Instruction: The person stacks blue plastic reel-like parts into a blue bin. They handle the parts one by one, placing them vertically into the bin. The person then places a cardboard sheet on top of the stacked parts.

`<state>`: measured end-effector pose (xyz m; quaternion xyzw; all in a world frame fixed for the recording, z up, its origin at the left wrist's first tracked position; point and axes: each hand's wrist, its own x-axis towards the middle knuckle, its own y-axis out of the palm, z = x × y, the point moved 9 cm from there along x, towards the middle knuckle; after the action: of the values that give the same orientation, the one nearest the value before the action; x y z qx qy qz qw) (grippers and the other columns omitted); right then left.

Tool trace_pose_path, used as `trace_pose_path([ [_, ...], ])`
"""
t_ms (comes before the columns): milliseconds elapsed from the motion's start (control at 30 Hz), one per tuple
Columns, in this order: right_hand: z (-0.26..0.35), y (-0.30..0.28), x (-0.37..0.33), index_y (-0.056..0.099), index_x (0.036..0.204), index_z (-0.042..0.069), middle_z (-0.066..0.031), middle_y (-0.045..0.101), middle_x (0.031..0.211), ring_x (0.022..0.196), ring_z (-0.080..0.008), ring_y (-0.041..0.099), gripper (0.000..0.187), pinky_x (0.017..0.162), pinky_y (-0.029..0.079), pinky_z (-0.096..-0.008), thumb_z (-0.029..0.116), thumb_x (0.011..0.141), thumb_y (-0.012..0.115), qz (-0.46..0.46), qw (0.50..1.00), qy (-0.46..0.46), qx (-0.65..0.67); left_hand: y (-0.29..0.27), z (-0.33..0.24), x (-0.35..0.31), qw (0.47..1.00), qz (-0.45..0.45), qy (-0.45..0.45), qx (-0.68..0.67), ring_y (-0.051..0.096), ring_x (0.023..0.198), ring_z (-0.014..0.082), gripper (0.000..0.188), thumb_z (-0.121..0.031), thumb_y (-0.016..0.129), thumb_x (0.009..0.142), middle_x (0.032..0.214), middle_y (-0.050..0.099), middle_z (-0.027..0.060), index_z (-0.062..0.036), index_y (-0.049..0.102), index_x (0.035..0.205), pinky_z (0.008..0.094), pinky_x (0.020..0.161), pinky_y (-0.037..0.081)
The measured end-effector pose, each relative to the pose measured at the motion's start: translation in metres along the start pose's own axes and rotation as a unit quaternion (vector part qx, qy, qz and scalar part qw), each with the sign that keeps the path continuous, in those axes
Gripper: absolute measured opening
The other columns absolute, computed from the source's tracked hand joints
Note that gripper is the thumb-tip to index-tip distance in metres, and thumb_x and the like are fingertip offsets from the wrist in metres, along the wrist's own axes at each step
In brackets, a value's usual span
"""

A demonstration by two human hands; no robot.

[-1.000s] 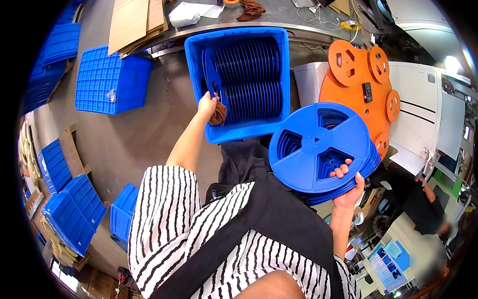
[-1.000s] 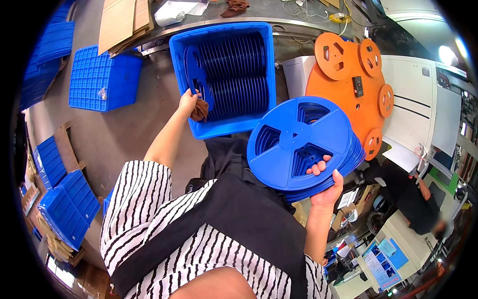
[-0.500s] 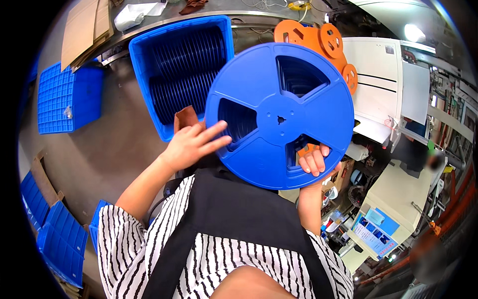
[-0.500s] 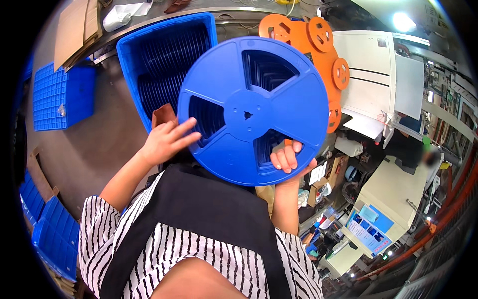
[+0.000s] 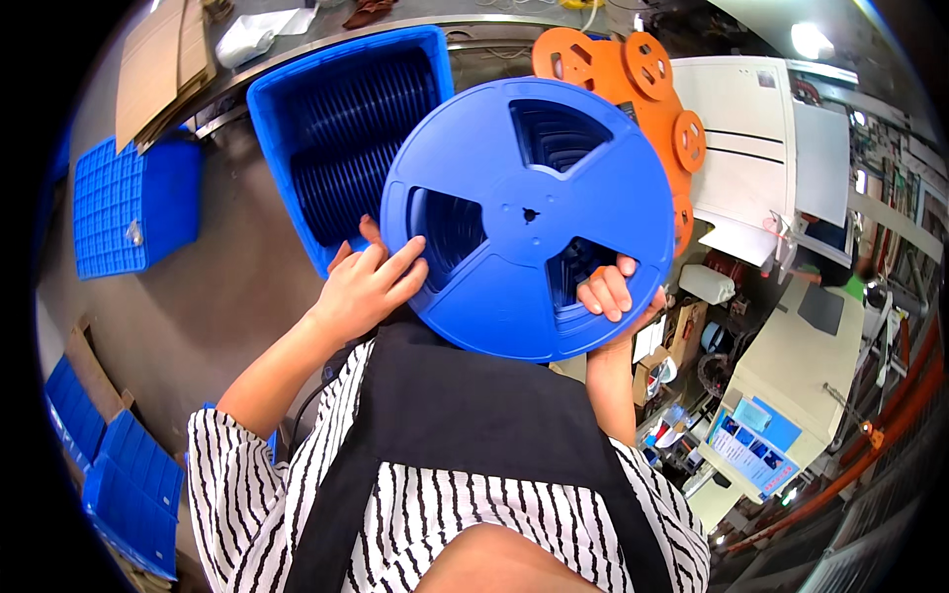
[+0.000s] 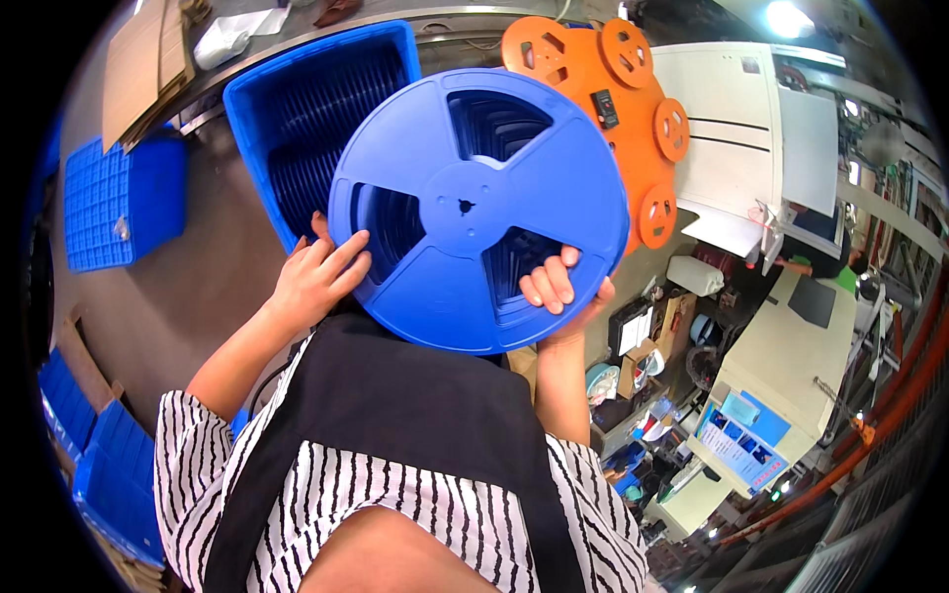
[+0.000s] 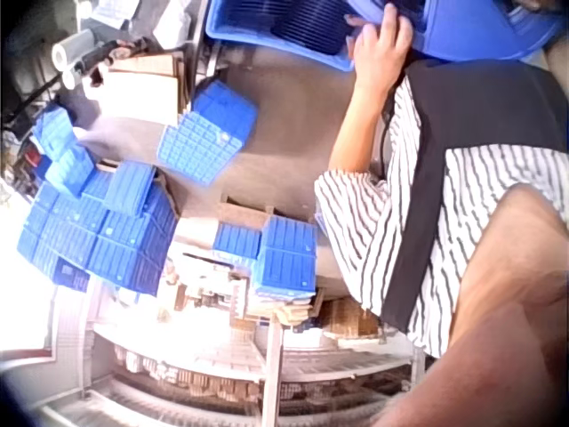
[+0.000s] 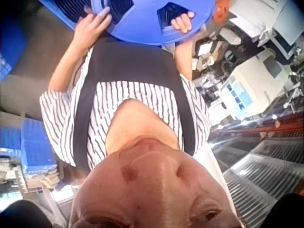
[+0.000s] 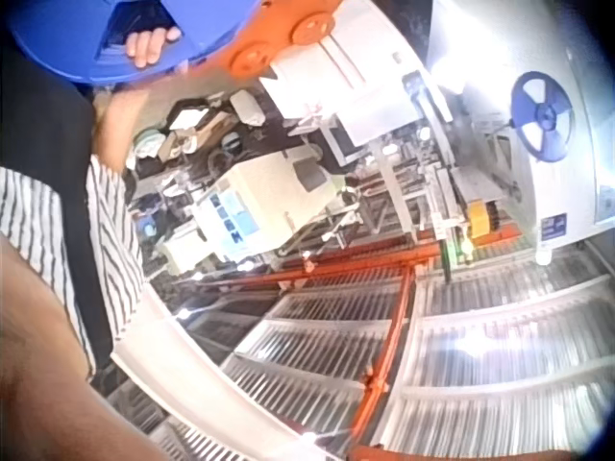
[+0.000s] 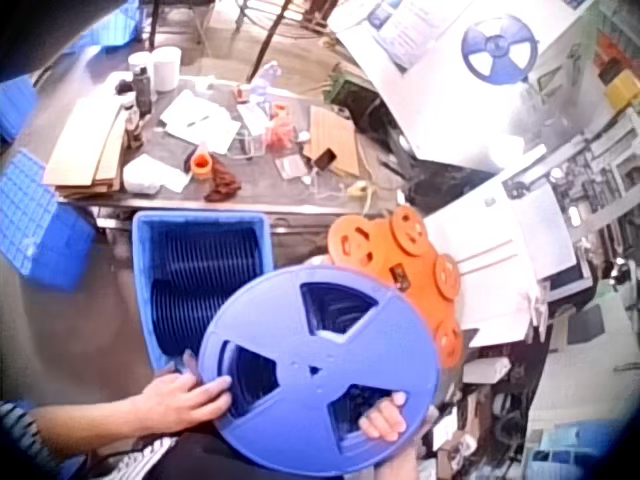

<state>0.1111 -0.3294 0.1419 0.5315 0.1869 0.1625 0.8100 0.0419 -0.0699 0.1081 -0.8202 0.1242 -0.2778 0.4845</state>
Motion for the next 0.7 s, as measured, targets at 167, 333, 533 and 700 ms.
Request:
trace_pose_path([
  [167, 0.002, -0.003, 0.001, 0.049, 0.116, 0.004, -0.0014, 0.049, 0.072, 0.063, -0.0144, 0.051, 0.049, 0.071, 0.042, -0.0344, 0.043, 0.089, 0.063, -0.026, 0.999, -0.003, -0.02, 0.011, 0.003, 0.0, 1.0, 0.004, 0.001, -0.007, 0.055, 0.075, 0.0235, 0.043, -0.009, 0.064, 0.069, 0.134, 0.055, 0.012, -0.007, 0.056, 0.111, 0.0339, 0.062, 0.052],
  [333, 0.002, -0.011, 0.01, 0.049, 0.121, 0.005, -0.0045, 0.056, 0.081, 0.072, -0.0198, 0.056, 0.055, 0.077, 0.047, -0.0404, 0.045, 0.087, 0.065, -0.092, 0.992, 0.002, -0.081, 0.022, 0.011, -0.005, 0.998, 0.033, -0.032, -0.043, 0.054, 0.072, 0.0221, 0.044, -0.005, 0.063, 0.07, 0.133, 0.057, 0.0125, -0.0065, 0.056, 0.113, 0.0323, 0.067, 0.054],
  [533, -0.004, -0.04, 0.019, 0.056, 0.116, 0.004, -0.0085, 0.062, 0.094, 0.087, -0.0233, 0.06, 0.041, 0.083, 0.051, -0.0424, 0.035, 0.089, 0.062, -0.241, 0.961, 0.032, -0.134, 0.027, 0.084, -0.062, 0.706, 0.037, -0.451, -0.545, 0.067, 0.094, 0.0172, 0.025, -0.003, 0.05, 0.095, 0.102, 0.069, 0.0081, -0.0054, 0.059, 0.119, 0.034, 0.082, 0.053],
  [700, -0.004, -0.05, 0.01, 0.054, 0.114, 0.005, -0.005, 0.056, 0.088, 0.081, -0.0192, 0.056, 0.037, 0.082, 0.05, -0.0413, 0.033, 0.09, 0.06, -0.264, 0.954, 0.02, -0.14, 0.056, 0.117, -0.133, 0.367, -0.21, -0.48, -0.768, 0.067, 0.096, 0.024, 0.025, -0.015, 0.057, 0.096, 0.11, 0.067, 0.0127, -0.0051, 0.056, 0.119, 0.0399, 0.085, 0.056],
])
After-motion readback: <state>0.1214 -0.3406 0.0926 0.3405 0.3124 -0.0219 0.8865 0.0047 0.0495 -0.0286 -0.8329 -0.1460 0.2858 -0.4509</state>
